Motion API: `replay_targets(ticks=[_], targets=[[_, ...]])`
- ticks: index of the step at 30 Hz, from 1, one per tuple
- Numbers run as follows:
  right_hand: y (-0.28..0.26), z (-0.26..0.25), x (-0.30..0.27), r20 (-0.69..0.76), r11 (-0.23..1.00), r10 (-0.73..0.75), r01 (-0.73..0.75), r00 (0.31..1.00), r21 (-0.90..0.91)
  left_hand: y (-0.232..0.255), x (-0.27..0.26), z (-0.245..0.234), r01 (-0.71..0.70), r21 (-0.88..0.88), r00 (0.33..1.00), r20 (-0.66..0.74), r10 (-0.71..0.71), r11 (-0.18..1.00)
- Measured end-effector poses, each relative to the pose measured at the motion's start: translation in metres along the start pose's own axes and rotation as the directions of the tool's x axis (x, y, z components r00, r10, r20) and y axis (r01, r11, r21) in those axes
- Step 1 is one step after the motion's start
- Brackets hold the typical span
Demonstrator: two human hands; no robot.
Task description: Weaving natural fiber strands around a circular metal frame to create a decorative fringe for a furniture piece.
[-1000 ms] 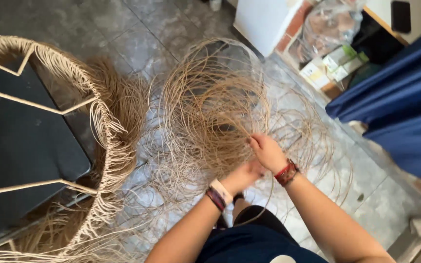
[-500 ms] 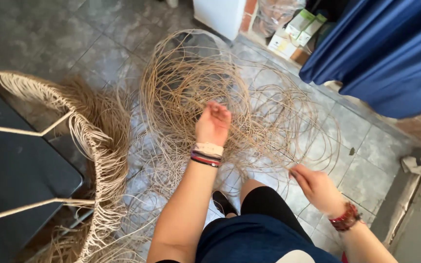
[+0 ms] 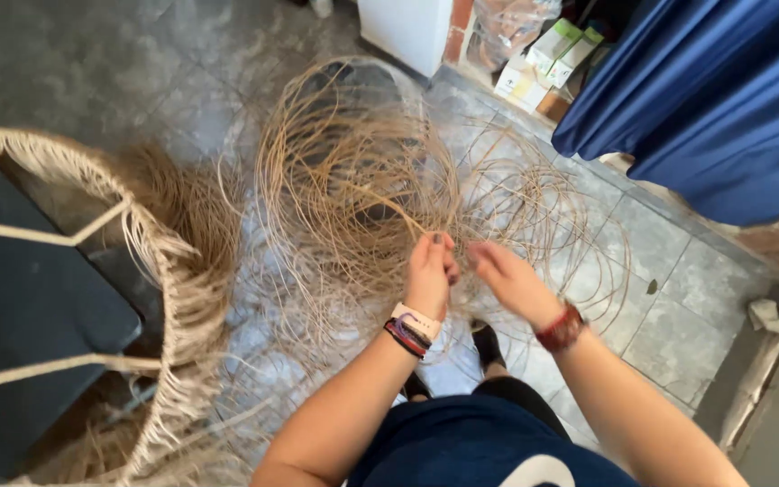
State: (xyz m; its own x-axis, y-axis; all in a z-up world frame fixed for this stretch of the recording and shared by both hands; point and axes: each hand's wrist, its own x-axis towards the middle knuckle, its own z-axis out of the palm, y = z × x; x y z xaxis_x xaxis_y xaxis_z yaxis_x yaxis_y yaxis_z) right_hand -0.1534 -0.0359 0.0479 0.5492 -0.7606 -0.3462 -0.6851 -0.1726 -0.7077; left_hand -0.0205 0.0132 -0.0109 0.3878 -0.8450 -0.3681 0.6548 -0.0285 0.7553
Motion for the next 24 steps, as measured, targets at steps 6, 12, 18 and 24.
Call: replay_targets(ticks=[6,12,18,24], targets=[[-0.018,0.007,0.043,0.137,0.981,-0.084,0.058,0.987,0.184,-0.076,-0.020,-0.005,-0.240,0.503,0.970,0.162,0.182,0.830],[0.080,0.004,0.094,0.001,0.932,-0.118,0.111,0.993,-0.345,-0.037,-0.024,0.055,0.034,0.766,0.991,0.059,-0.123,0.642],[0.095,-0.044,0.071,0.079,0.892,-0.142,0.162,0.987,-0.423,-0.067,-0.008,0.090,0.164,0.085,0.986,-0.005,-0.164,0.983],[0.155,-0.116,0.003,0.392,0.882,-0.248,0.374,0.886,-0.286,-0.052,0.072,0.043,-0.071,-0.655,0.963,-0.242,-0.119,0.753]])
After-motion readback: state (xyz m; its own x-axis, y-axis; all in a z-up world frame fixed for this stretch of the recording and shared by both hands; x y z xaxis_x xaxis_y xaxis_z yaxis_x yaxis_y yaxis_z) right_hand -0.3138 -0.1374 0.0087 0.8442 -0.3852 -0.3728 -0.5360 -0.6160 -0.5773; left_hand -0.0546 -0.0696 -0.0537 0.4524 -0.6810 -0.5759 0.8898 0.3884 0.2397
